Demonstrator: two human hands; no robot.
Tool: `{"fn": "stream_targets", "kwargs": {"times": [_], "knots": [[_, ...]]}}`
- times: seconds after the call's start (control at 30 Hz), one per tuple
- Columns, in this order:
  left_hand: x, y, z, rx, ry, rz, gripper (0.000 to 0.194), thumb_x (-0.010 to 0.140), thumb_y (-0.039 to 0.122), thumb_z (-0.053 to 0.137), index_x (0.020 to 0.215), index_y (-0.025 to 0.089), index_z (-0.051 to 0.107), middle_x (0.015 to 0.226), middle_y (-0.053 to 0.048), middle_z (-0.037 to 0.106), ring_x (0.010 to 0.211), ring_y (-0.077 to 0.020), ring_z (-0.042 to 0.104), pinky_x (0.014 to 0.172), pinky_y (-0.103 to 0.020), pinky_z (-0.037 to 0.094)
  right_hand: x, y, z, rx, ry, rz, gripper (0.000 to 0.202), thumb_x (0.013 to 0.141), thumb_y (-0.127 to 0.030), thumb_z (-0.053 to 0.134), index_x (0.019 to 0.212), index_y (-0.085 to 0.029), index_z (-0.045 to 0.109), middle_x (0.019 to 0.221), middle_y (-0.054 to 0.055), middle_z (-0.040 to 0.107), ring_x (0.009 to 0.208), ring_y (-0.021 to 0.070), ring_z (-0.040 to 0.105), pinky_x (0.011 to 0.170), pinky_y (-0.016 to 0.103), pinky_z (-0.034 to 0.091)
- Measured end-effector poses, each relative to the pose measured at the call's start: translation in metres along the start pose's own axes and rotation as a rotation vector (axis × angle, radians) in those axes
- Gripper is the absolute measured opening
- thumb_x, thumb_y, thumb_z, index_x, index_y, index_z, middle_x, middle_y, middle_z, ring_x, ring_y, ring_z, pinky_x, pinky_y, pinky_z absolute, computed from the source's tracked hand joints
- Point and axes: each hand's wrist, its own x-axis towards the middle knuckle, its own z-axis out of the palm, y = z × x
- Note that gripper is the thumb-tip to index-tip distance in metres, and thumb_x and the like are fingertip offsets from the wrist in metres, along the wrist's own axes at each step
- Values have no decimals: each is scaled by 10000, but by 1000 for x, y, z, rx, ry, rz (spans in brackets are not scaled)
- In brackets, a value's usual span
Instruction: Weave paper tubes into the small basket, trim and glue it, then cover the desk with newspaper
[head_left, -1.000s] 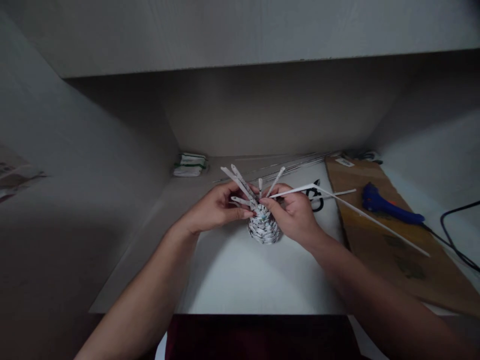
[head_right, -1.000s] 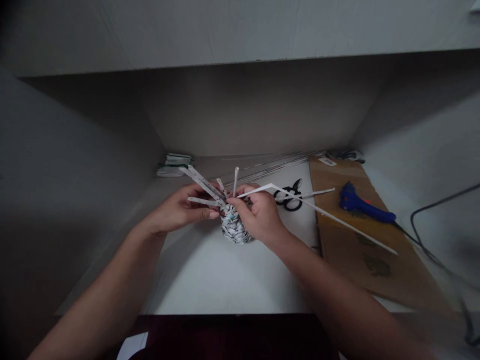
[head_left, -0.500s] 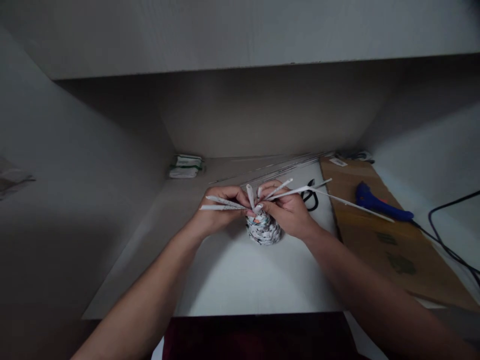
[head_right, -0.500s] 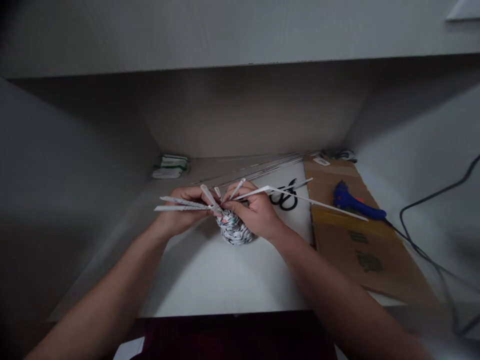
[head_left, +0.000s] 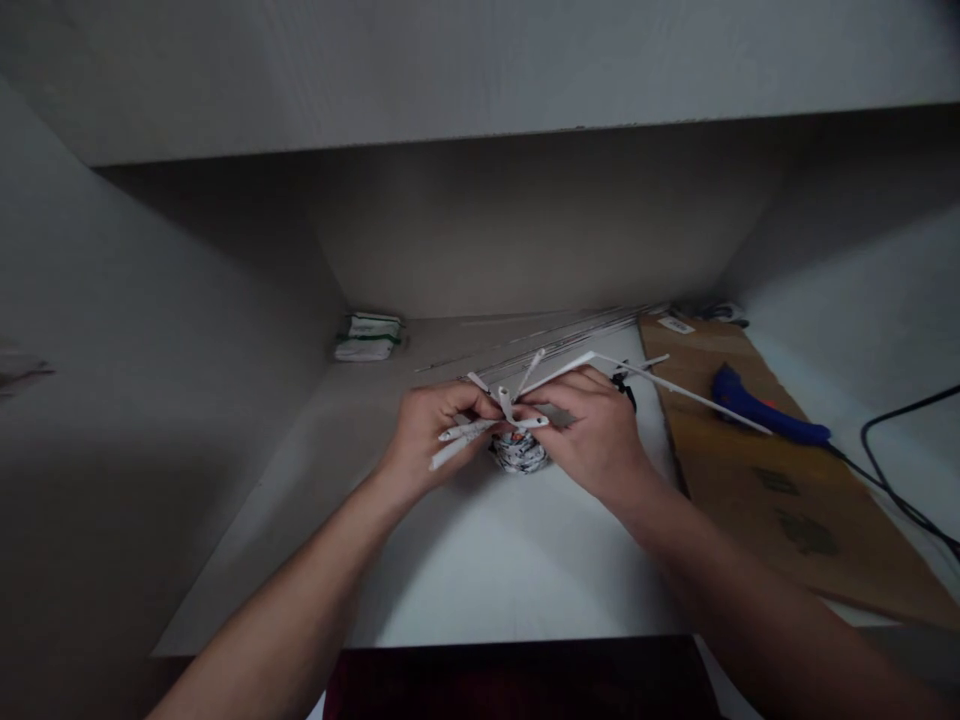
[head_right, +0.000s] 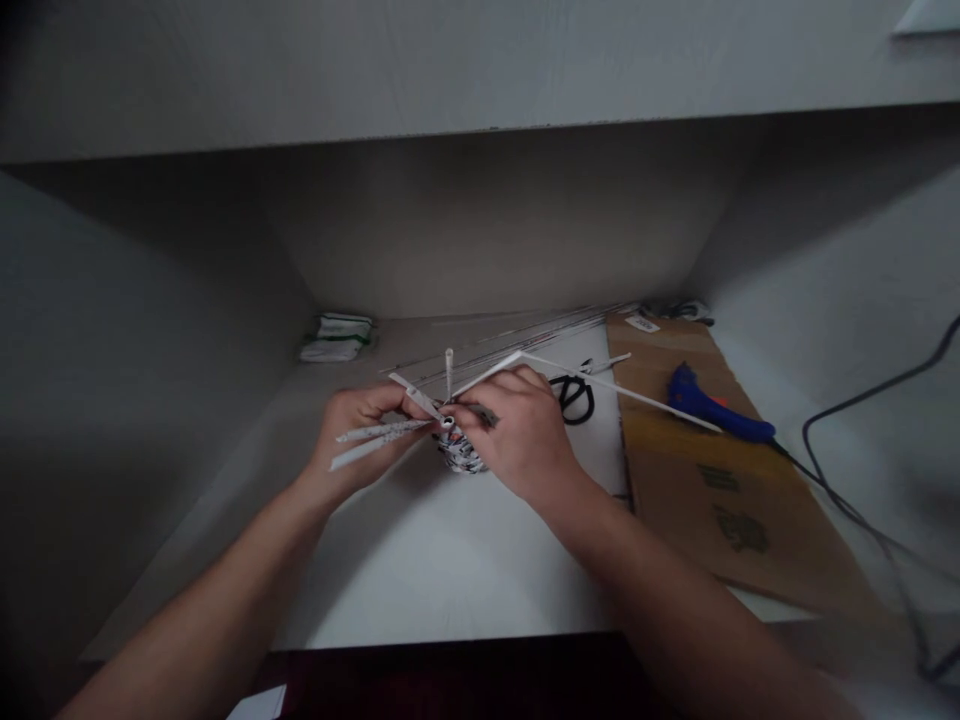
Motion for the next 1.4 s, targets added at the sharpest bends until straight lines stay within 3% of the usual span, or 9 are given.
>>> {"fn": "stream_targets", "kwargs": {"times": [0.17, 0.33, 0.5, 0.73, 0.83, 0.93, 1.13, 1.3, 1.4], "knots": [[-3, 2, 0, 97, -48, 99, 86, 800, 161, 666, 726, 200, 684, 710, 17, 699, 661, -106, 629, 628, -213, 434, -1, -7, -7, 71, -103, 28, 126, 787, -134, 638, 829, -221, 720, 788, 11, 711, 772, 178, 641, 710, 309, 485], [-3, 5, 1, 132, -52, 159, 79, 815, 146, 646, 784, 193, 701, 782, -15, 727, 729, -133, 658, 656, -231, 457, 0, -13, -9, 114, -163, 123, 89, 799, -164, 622, 831, -189, 701, 761, 22, 671, 708, 149, 617, 647, 276, 461], [-4, 0, 3, 85, -7, 182, 83, 818, 146, 665, 748, 186, 685, 763, 4, 726, 719, -113, 663, 654, -212, 461, 2, -12, -7, 324, -183, 262, 66, 791, -166, 622, 794, -185, 685, 696, 1, 664, 624, 118, 602, 584, 240, 437], [-4, 0, 5, 138, 11, 189, 101, 790, 107, 673, 791, 202, 709, 799, -2, 743, 744, -130, 676, 659, -233, 480, 3, -12, -7, 231, -166, 213, 81, 768, -149, 596, 774, -188, 666, 723, 16, 653, 684, 139, 595, 640, 267, 433], [-4, 1, 7, 109, 19, 239, 118, 796, 91, 652, 773, 195, 700, 798, -6, 742, 763, -132, 683, 693, -238, 504, 3, -9, -3, 485, -224, 432, 18, 748, -204, 599, 747, -187, 601, 674, 0, 617, 616, 132, 565, 572, 262, 421], [-3, 1, 9, 67, 28, 268, 118, 811, 100, 642, 754, 190, 694, 782, -11, 741, 756, -130, 684, 720, -242, 519, 3, -5, 3, 788, -235, 647, 115, 723, -260, 628, 774, -193, 550, 652, -14, 598, 580, 131, 554, 536, 263, 423], [0, -4, 8, 18, 39, 225, 82, 794, 132, 679, 737, 185, 703, 805, -39, 748, 759, -142, 688, 705, -252, 532, 5, -1, 8, 1009, -229, 745, 241, 720, -373, 699, 778, -194, 549, 627, -35, 580, 545, 100, 515, 543, 255, 406], [2, -7, 5, -87, 9, 229, 96, 798, 114, 679, 736, 181, 710, 799, -65, 752, 764, -167, 698, 698, -285, 532, 6, 5, 10, 1206, -280, 943, 245, 638, -316, 727, 753, -185, 555, 602, -40, 549, 517, 88, 471, 500, 246, 329], [3, -7, 3, -183, -49, 193, 84, 823, 157, 674, 744, 165, 701, 818, -79, 747, 756, -176, 698, 692, -298, 537, 6, 6, 8, 1255, -349, 881, 246, 627, -289, 749, 751, -178, 568, 627, -29, 565, 530, 87, 476, 482, 240, 295]]}}
